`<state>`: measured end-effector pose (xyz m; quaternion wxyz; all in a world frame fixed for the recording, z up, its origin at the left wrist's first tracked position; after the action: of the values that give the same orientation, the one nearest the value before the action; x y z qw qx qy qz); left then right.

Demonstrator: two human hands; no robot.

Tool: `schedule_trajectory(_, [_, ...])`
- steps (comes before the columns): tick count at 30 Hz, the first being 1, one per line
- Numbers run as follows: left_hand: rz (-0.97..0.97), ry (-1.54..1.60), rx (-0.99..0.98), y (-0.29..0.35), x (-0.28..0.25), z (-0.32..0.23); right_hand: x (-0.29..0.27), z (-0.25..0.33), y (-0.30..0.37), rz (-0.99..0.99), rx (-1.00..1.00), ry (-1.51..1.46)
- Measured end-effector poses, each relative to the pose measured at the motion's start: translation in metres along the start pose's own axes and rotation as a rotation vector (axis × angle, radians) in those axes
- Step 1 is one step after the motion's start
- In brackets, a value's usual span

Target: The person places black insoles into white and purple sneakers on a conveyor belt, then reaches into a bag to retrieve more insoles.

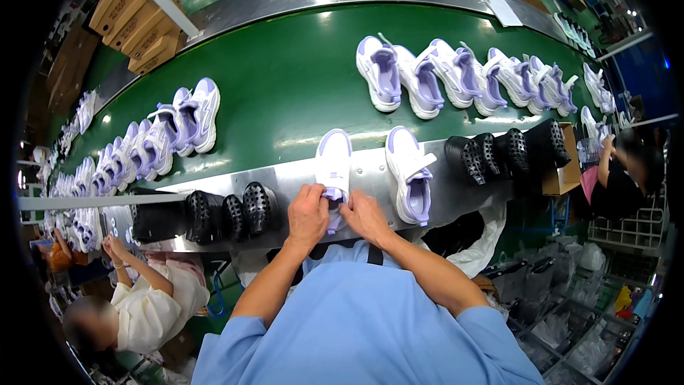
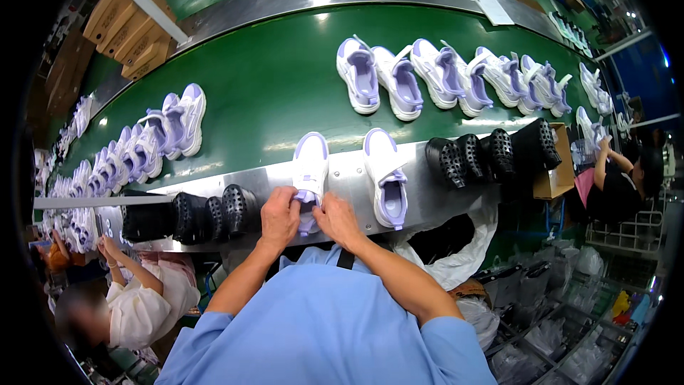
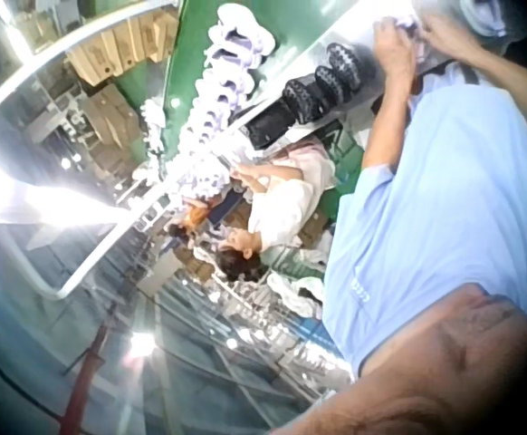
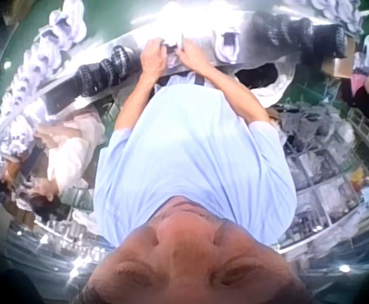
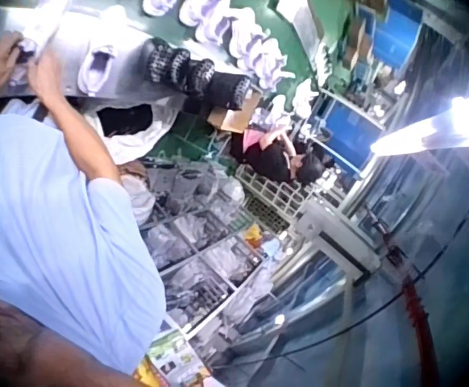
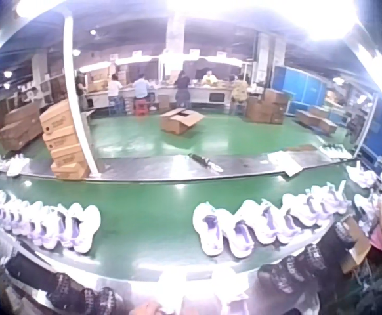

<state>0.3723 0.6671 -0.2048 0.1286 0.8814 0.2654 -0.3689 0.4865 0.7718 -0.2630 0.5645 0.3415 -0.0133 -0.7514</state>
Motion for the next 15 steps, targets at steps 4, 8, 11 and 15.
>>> schedule_trajectory(4, [0.103, -0.117, 0.009, -0.004, -0.003, -0.030, -0.014, -0.005, 0.006, -0.033, -0.074, -0.118])
schedule_trajectory(8, [0.143, -0.160, 0.041, 0.005, -0.017, -0.072, -0.107, 0.008, 0.073, -0.173, 0.058, -0.148])
schedule_trajectory(11, [0.332, 0.051, 0.024, -0.005, 0.025, -0.083, -0.174, -0.038, 0.119, -0.626, 0.157, 0.144])
schedule_trajectory(15, [0.283, -0.025, 0.193, -0.051, 0.103, -0.125, -0.120, -0.105, 0.077, -0.510, 0.274, 0.056])
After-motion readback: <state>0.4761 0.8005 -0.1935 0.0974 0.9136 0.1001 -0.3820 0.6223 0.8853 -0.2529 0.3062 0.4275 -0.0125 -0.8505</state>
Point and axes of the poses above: each hand's wrist, its own y-axis away from the middle knuckle, its own x-axis out of the palm, z = x × y, the point moved 9 cm from there along -y, towards the middle knuckle, and after that the axes turned 14 degrees about z, right-handed, at the moved point
